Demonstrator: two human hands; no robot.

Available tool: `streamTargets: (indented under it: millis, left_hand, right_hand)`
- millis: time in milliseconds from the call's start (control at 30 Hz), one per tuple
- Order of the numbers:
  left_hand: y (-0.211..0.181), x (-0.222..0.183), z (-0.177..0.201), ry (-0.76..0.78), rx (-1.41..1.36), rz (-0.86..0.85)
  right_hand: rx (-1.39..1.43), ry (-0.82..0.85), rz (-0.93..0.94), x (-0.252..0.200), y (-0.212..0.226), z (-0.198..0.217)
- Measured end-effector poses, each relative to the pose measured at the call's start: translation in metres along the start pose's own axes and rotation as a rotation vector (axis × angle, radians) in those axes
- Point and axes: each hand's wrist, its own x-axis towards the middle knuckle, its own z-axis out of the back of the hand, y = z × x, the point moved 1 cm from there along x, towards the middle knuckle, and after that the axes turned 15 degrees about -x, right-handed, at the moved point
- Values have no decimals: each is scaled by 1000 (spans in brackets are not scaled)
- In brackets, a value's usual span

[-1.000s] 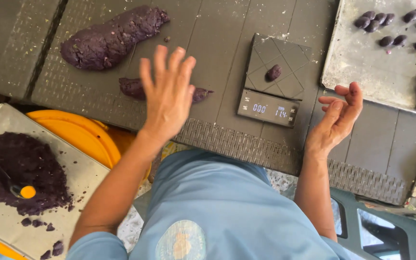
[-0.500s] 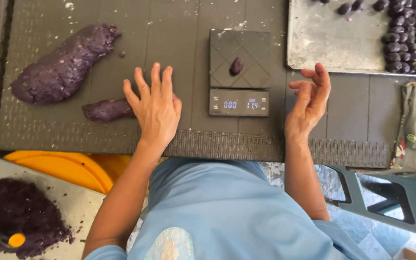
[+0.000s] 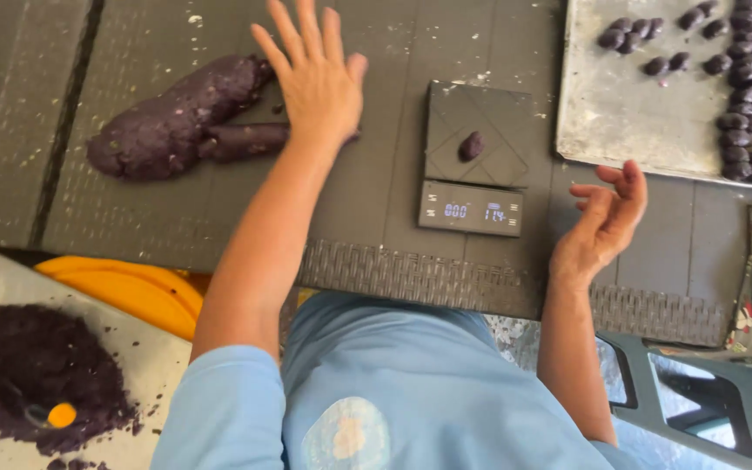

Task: Weighing small portions of purple dough on a digital scale and rolling them into uniform balls before placing them on a tray.

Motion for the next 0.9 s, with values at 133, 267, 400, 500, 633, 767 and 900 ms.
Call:
streamTargets:
  millis: [133, 267, 400, 500, 633, 767, 900]
  left_hand:
    - [-38, -68, 28, -111, -109, -273]
    - [-32, -103, 52, 76, -220, -396]
    - [-10, -99, 78, 56, -744, -244]
    - [4, -109, 59, -56, -557, -297]
    - [0, -125, 44, -97, -408, -331]
    - [0, -122, 48, -138, -445, -374]
    - [-3, -123, 57, -176, -388, -431]
  right_hand:
    - [13, 19, 57, 7, 28, -5]
    - [-70, 369, 345, 25, 116, -40]
    - [-186, 621, 767, 26, 139, -93]
    - [-334, 585, 891, 14, 133, -130]
    - [-335, 554, 939, 0, 108, -158]
    - [-232, 518, 942, 3, 124, -158]
    - [-254, 348, 993, -1, 132, -162]
